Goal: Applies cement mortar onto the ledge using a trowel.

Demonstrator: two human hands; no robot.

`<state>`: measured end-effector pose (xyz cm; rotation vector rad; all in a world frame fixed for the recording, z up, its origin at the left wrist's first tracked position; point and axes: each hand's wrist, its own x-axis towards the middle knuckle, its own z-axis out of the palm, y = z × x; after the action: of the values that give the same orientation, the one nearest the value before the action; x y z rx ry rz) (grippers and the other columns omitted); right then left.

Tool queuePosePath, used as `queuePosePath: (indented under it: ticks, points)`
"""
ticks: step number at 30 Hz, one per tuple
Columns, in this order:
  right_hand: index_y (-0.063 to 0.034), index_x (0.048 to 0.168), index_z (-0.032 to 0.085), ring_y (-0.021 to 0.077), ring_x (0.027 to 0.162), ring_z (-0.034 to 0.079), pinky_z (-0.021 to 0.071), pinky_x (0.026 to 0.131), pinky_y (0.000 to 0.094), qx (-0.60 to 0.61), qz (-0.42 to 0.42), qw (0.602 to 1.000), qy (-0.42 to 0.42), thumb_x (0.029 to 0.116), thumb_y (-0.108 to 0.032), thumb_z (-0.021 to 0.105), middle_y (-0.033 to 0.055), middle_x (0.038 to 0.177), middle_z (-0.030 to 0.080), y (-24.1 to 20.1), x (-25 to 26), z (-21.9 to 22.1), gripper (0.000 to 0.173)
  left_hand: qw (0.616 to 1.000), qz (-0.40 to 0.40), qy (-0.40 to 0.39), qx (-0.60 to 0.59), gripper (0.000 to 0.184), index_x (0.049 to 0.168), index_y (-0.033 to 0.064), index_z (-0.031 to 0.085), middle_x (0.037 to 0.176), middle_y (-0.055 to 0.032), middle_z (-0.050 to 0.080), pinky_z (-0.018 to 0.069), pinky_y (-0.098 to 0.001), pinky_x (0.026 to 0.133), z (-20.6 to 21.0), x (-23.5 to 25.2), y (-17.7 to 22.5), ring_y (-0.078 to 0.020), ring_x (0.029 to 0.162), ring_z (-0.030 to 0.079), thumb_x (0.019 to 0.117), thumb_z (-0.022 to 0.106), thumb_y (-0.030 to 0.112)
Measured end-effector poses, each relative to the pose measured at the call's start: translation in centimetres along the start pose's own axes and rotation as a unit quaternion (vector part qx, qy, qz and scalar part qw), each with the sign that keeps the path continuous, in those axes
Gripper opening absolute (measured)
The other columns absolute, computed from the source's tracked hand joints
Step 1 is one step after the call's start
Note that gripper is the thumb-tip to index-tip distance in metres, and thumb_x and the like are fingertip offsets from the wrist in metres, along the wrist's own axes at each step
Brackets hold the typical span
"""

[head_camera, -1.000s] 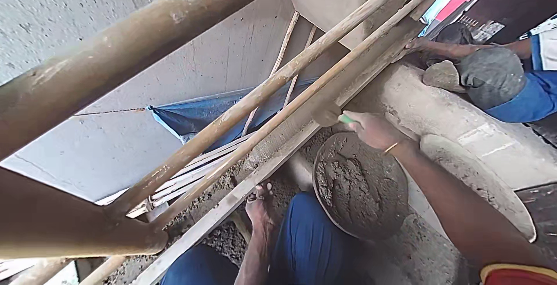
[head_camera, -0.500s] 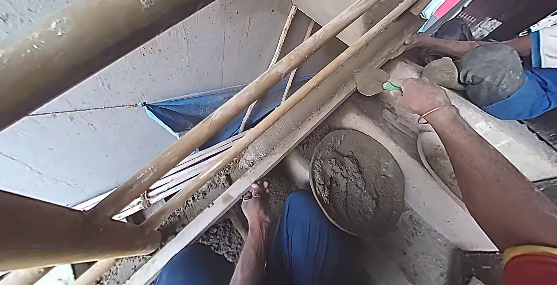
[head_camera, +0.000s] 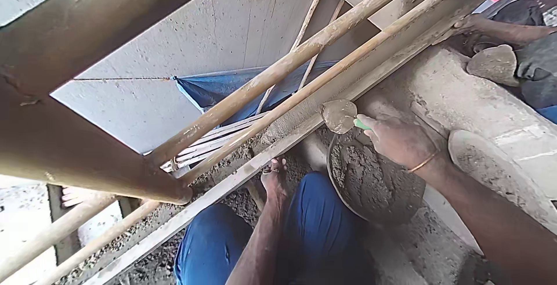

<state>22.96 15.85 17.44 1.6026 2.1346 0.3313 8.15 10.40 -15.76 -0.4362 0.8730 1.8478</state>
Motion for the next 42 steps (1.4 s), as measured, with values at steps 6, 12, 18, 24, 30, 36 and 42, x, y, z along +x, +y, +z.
queuePosePath:
  ticks: [6, 12, 18, 24, 30, 36, 42]
  points:
    - [-0.0338, 0.157, 0.044, 0.0406, 0.105, 0.069, 0.0564, 0.081, 0.0587, 0.003, -0.09, 0.996, -0.023, 0.1085, -0.033, 0.045, 0.0181, 0.128, 0.066, -8.3, -1.8, 2.5, 0.049, 1.0, 0.0, -0.001, -0.009, 0.012, 0.103, -0.0058, 0.059, 0.084, -0.0154, 0.073, 0.0592, -0.0302, 0.059, 0.0, -0.1, 0.1, -0.0188, 0.067, 0.07, 0.1023, 0.059, 0.006]
    - [-0.0337, 0.142, 0.063, 0.0356, 0.087, 0.072, 0.0574, 0.062, 0.0513, -0.015, -0.155, 0.968, 0.197, 0.1024, -0.028, 0.057, 0.0142, 0.108, 0.071, -9.3, -1.0, 4.5, 0.04, 1.0, 0.001, -0.006, -0.009, 0.013, 0.102, -0.0076, 0.061, 0.085, -0.0158, 0.073, 0.0594, -0.0303, 0.059, -0.2, 0.1, 0.1, -0.0186, 0.067, 0.07, 0.1008, 0.062, 0.005]
    - [-0.0347, 0.137, 0.067, 0.0326, 0.097, 0.072, 0.0581, 0.073, 0.0509, -0.007, -0.178, 0.943, 0.281, 0.1003, -0.024, 0.062, 0.0101, 0.108, 0.073, -7.7, 0.1, 3.4, 0.038, 1.0, 0.006, -0.011, -0.003, 0.014, 0.1, -0.0091, 0.062, 0.084, -0.0173, 0.073, 0.0591, -0.0302, 0.059, -0.2, 0.2, 0.0, -0.0189, 0.066, 0.07, 0.1, 0.063, 0.005]
    - [-0.0324, 0.138, 0.067, 0.0324, 0.094, 0.072, 0.0577, 0.069, 0.0515, 0.016, -0.118, 0.956, 0.267, 0.1003, -0.026, 0.063, 0.0107, 0.108, 0.072, -5.5, -0.5, 4.1, 0.038, 1.0, -0.008, -0.014, 0.008, 0.019, 0.107, -0.0088, 0.06, 0.09, -0.0184, 0.074, 0.06, -0.0309, 0.061, -0.4, -0.1, 0.0, -0.0205, 0.07, 0.072, 0.102, 0.061, 0.01]
    - [-0.0241, 0.138, 0.068, 0.0367, 0.108, 0.07, 0.0526, 0.091, 0.0645, 0.253, -0.044, 0.939, 0.23, 0.0994, -0.03, 0.064, 0.0146, 0.125, 0.071, 2.3, -2.2, 6.4, 0.039, 0.996, 0.021, -0.054, 0.064, 0.025, 0.112, -0.0103, 0.059, 0.094, -0.021, 0.075, 0.0617, -0.0337, 0.064, -0.2, -1.6, -0.1, -0.0244, 0.073, 0.074, 0.1064, 0.054, 0.013]
    - [-0.0195, 0.139, 0.066, 0.0184, 0.087, 0.07, 0.0584, 0.079, 0.0428, 0.428, 0.08, 0.85, 0.295, 0.0973, -0.033, 0.066, 0.0122, 0.116, 0.073, 11.5, -7.6, 11.9, 0.044, 0.944, 0.169, -0.226, 0.169, 0.023, 0.118, -0.0077, 0.055, 0.101, -0.0205, 0.075, 0.0642, -0.0397, 0.073, 4.6, -9.0, 2.4, -0.0279, 0.082, 0.076, 0.1095, 0.042, 0.009]
    - [-0.0122, 0.142, 0.062, 0.0085, 0.072, 0.065, 0.0575, 0.067, 0.0291, 0.524, 0.183, 0.75, 0.36, 0.0977, -0.022, 0.067, 0.0103, 0.108, 0.072, 15.6, -12.3, 16.9, 0.046, 0.748, 0.473, -0.438, 0.158, 0.027, 0.123, 0.0073, 0.06, 0.112, -0.0103, 0.076, 0.0665, -0.0402, 0.079, 16.4, -14.9, 1.6, -0.0245, 0.092, 0.077, 0.1095, 0.048, 0.027]
